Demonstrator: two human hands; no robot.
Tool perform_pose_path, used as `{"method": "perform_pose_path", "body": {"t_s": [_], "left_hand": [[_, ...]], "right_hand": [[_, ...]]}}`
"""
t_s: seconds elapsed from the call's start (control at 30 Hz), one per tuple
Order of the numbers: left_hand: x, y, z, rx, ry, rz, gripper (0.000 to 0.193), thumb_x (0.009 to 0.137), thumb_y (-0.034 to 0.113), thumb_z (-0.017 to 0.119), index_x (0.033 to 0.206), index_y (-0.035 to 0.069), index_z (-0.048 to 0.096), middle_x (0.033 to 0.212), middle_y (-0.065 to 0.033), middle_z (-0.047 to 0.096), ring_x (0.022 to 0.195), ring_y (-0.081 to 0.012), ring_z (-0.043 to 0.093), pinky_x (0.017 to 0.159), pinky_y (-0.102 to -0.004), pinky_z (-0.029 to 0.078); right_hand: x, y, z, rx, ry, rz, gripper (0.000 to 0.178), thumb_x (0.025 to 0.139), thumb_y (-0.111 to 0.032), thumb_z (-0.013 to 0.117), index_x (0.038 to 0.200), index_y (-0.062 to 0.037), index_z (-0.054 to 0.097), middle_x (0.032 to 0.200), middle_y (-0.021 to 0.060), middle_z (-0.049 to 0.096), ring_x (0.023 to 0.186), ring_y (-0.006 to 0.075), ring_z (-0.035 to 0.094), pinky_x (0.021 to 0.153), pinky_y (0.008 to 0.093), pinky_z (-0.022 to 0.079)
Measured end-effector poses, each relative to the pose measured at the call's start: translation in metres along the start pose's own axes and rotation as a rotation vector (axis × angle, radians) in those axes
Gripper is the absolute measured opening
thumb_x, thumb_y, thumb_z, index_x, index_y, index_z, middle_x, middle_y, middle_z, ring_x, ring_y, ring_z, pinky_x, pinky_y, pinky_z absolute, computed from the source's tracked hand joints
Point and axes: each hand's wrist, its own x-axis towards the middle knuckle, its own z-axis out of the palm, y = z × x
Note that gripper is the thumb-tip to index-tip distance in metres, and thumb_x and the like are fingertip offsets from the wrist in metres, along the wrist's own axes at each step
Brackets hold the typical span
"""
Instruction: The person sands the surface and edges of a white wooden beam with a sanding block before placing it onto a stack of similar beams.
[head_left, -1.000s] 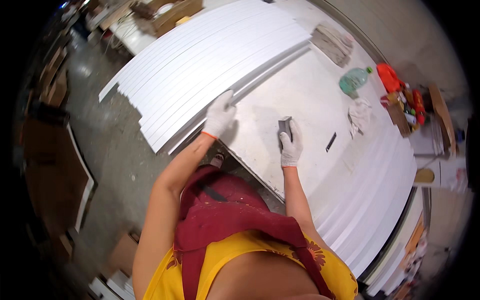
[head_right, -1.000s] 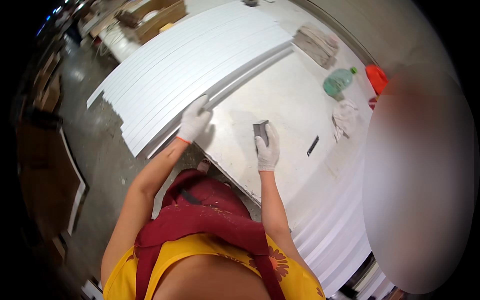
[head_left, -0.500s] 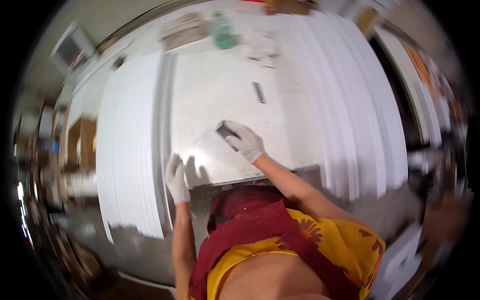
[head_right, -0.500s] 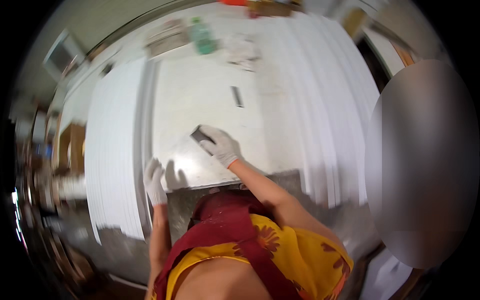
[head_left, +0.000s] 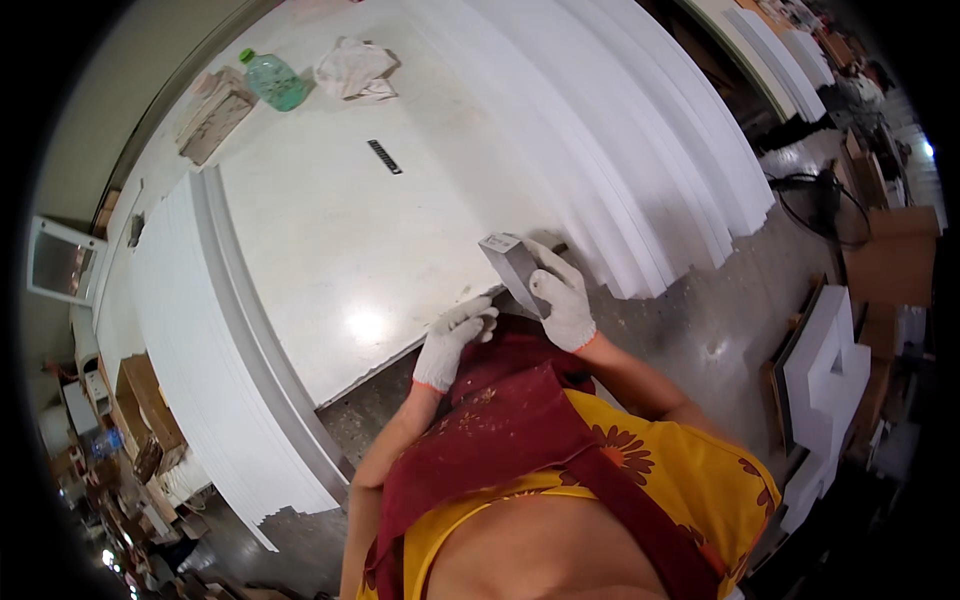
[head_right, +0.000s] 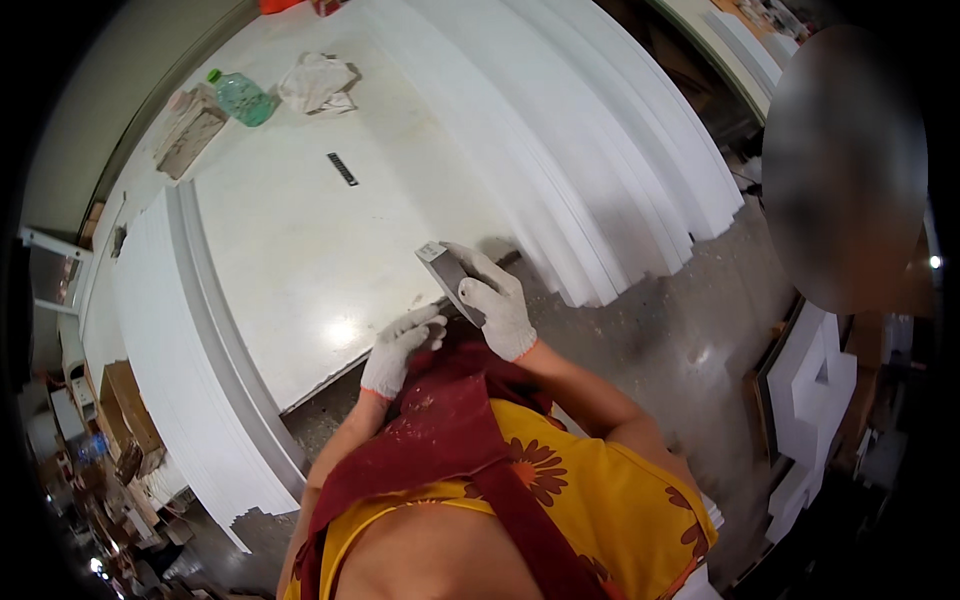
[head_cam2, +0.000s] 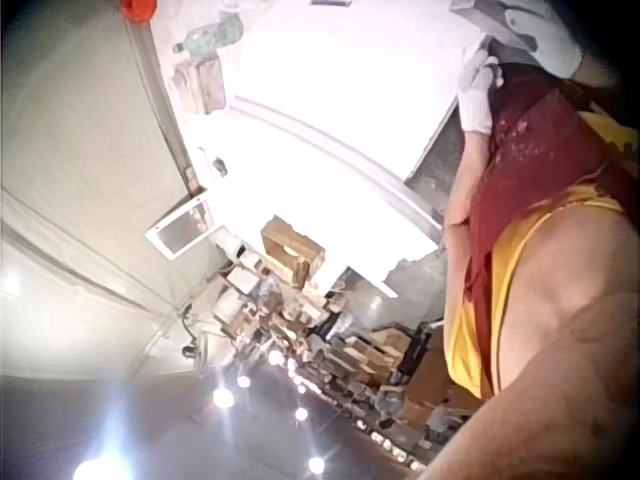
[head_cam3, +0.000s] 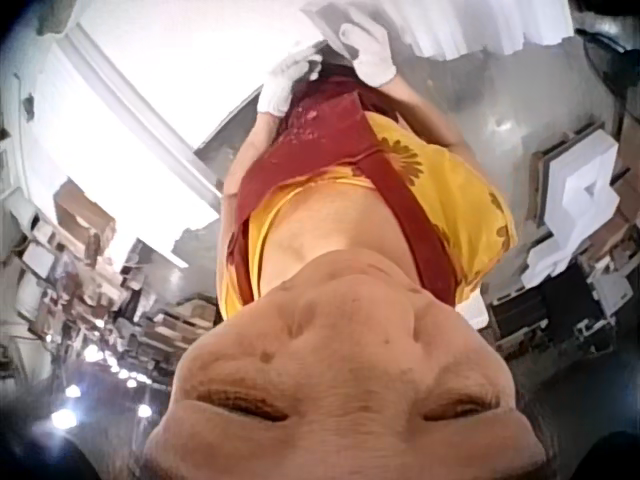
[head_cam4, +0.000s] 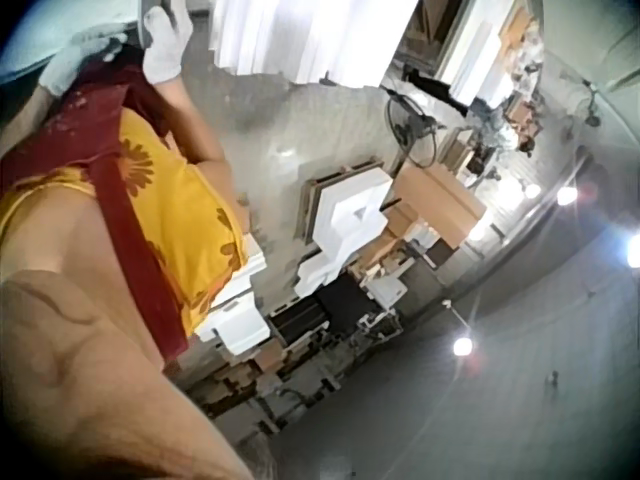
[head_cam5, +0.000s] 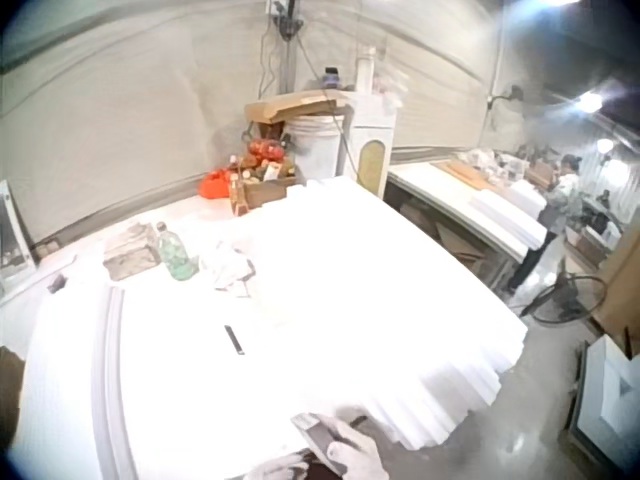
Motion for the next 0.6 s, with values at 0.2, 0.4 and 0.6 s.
{"method": "perform_pose_path", "body": {"t_s": [0.2, 0.4, 0.6], "left_hand": [[0.038, 0.043, 0.079, -0.048, -0.316, -0.120, 0.038, 0.101, 0.006, 0.052, 0.137, -0.006, 0.057, 0.119, -0.0100, 0.068, 0.107, -0.0146, 0.066, 0.094, -0.0263, 0.055], [0.046, 0.022, 0.117, -0.429, -0.357, -0.134, 0.049, 0.105, 0.021, 0.055, 0.148, -0.001, 0.044, 0.127, -0.0130, 0.064, 0.110, -0.0229, 0.068, 0.096, -0.0357, 0.056], [0.032, -0.001, 0.057, -0.731, -0.285, 0.132, 0.040, 0.105, 0.035, 0.056, 0.136, 0.010, 0.052, 0.124, -0.0053, 0.063, 0.114, -0.0199, 0.062, 0.097, -0.0367, 0.052]], "right_hand": [[-0.029, -0.072, -0.032, -0.165, 0.138, -0.341, 0.062, 0.082, -0.010, 0.051, 0.140, 0.0121, 0.051, 0.142, 0.0212, 0.056, 0.129, 0.0248, 0.055, 0.113, 0.0355, 0.039], [-0.033, -0.089, -0.062, -0.595, 0.297, -0.409, 0.056, 0.083, -0.006, 0.050, 0.136, 0.0097, 0.057, 0.145, 0.0210, 0.056, 0.132, 0.0281, 0.054, 0.112, 0.0365, 0.040], [-0.001, 0.001, -0.014, -1.031, 0.023, -0.419, 0.059, 0.090, -0.031, 0.067, 0.138, 0.0009, 0.056, 0.149, 0.0204, 0.048, 0.139, 0.0425, 0.040, 0.117, 0.0485, 0.032]]}}
